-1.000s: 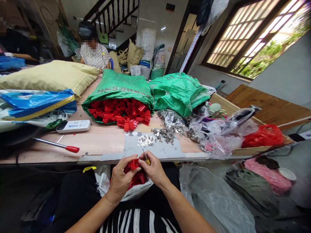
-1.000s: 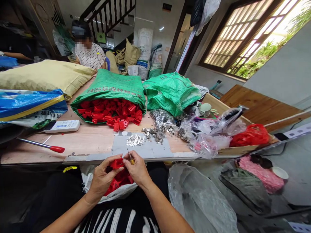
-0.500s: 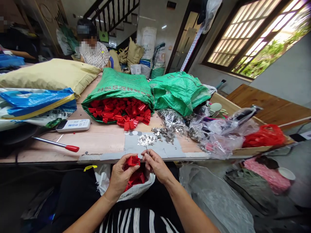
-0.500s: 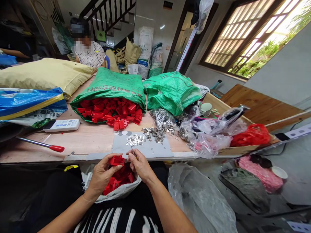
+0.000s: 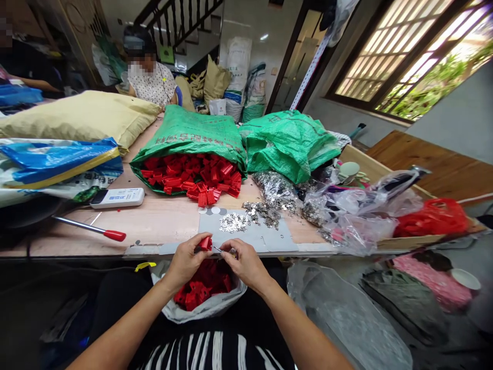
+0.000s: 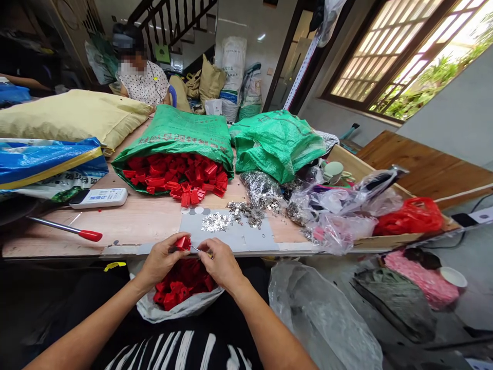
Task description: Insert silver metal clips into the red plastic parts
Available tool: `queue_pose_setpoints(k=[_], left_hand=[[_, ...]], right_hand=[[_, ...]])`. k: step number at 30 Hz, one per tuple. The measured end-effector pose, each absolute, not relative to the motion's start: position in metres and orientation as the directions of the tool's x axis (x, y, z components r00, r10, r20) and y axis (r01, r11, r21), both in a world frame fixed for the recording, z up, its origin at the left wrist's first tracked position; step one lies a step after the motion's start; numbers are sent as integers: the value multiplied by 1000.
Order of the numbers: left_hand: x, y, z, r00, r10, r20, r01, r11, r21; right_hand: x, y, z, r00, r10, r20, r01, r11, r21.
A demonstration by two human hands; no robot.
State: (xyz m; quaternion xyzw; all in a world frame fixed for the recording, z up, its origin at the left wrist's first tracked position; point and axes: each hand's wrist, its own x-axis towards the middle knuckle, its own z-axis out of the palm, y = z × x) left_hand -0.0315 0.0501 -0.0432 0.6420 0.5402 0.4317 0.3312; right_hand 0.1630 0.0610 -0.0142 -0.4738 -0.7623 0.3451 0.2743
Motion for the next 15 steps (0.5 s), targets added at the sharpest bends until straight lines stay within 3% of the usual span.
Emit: queue_pose_setpoints(k=[8,15], left_hand=[[-36,58,-45,140,972,187,401,-229,887],[-39,60,-43,177,963,204,411,-261,873]], right_hand=[[155,67,-19,-468,879,92,597,391,-701],[157,69,-21,-476,876,82,585,385,-714]])
